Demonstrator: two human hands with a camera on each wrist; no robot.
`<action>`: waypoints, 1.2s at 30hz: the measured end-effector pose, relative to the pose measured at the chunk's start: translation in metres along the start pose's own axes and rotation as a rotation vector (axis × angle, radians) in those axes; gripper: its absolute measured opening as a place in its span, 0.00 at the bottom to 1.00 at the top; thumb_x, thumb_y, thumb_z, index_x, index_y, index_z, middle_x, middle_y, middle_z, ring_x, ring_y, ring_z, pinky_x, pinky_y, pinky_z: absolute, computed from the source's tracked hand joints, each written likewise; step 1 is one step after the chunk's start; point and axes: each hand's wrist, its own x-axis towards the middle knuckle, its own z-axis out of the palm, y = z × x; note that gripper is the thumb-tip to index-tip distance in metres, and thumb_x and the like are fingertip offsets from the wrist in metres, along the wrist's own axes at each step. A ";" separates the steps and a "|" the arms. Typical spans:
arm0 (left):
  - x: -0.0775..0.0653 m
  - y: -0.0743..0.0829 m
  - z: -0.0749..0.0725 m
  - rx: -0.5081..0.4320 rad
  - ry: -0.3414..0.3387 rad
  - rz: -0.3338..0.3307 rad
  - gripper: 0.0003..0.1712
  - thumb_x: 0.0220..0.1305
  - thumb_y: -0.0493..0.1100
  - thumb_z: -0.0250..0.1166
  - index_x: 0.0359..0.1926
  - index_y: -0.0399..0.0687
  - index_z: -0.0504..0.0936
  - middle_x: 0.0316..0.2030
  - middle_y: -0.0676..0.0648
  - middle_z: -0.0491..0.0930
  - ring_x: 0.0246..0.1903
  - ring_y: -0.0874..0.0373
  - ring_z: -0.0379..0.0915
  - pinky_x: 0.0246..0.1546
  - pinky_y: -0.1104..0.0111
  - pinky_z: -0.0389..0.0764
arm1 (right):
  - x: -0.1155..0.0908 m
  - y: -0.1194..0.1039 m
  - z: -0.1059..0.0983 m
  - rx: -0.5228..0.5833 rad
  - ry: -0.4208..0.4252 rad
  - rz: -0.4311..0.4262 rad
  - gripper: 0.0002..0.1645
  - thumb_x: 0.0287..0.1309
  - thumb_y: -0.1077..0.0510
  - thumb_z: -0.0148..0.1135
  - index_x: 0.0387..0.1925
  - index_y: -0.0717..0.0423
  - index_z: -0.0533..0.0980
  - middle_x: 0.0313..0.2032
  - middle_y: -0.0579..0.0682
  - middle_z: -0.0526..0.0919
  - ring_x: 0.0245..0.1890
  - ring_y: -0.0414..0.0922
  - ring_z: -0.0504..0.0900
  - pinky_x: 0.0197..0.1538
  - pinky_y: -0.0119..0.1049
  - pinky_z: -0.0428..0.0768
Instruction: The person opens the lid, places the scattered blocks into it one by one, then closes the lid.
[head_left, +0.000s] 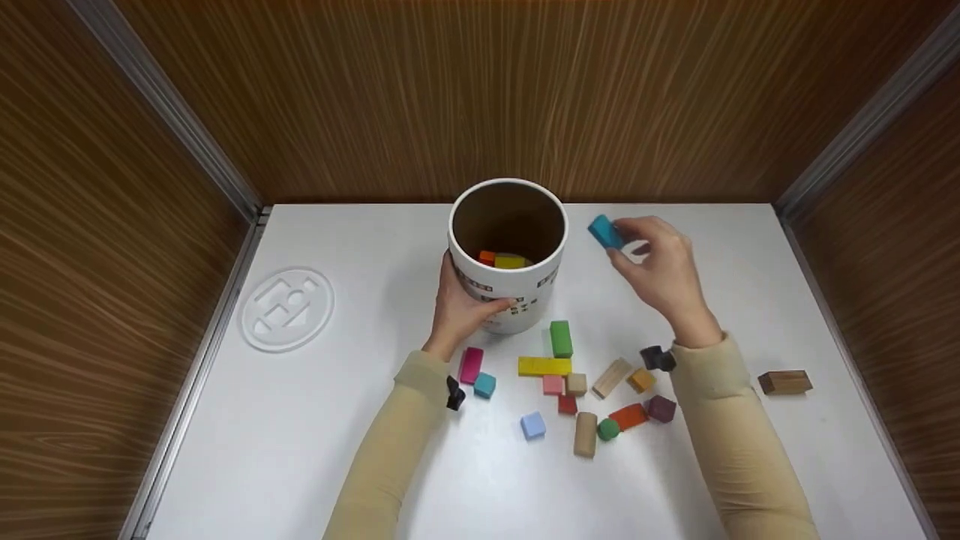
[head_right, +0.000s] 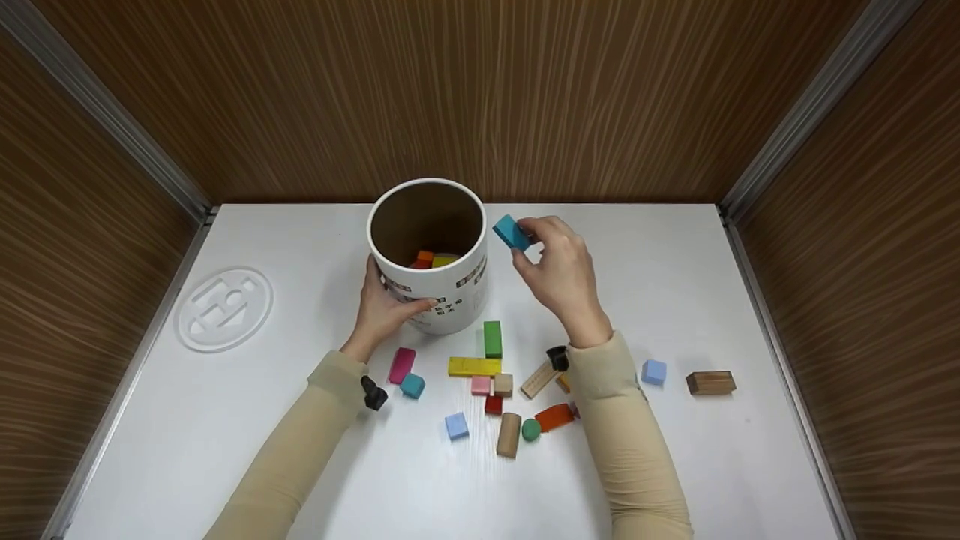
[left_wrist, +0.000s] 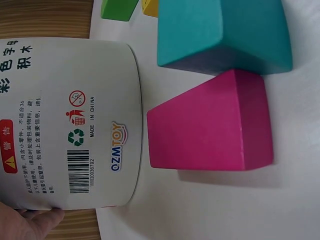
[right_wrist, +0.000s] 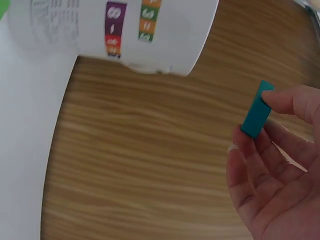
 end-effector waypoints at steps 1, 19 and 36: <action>0.000 0.000 0.000 0.000 0.000 0.000 0.77 0.31 0.70 0.80 0.76 0.65 0.41 0.73 0.52 0.53 0.69 0.63 0.51 0.70 0.57 0.56 | 0.003 -0.004 0.003 0.006 -0.014 -0.005 0.19 0.56 0.67 0.69 0.51 0.64 0.79 0.46 0.57 0.82 0.44 0.50 0.81 0.43 0.46 0.82; 0.000 -0.002 -0.001 -0.008 -0.004 0.012 0.70 0.36 0.70 0.78 0.74 0.77 0.41 0.72 0.54 0.55 0.68 0.64 0.52 0.70 0.59 0.57 | 0.033 -0.023 0.052 -0.035 -0.142 -0.084 0.11 0.57 0.65 0.68 0.43 0.62 0.84 0.47 0.55 0.81 0.44 0.49 0.81 0.44 0.42 0.84; 0.001 -0.001 -0.003 0.004 -0.004 -0.029 0.76 0.31 0.69 0.81 0.75 0.72 0.40 0.72 0.56 0.53 0.68 0.63 0.52 0.70 0.58 0.56 | 0.006 0.004 0.035 -0.108 -0.169 0.016 0.19 0.60 0.59 0.67 0.53 0.59 0.80 0.57 0.56 0.75 0.56 0.54 0.75 0.51 0.49 0.82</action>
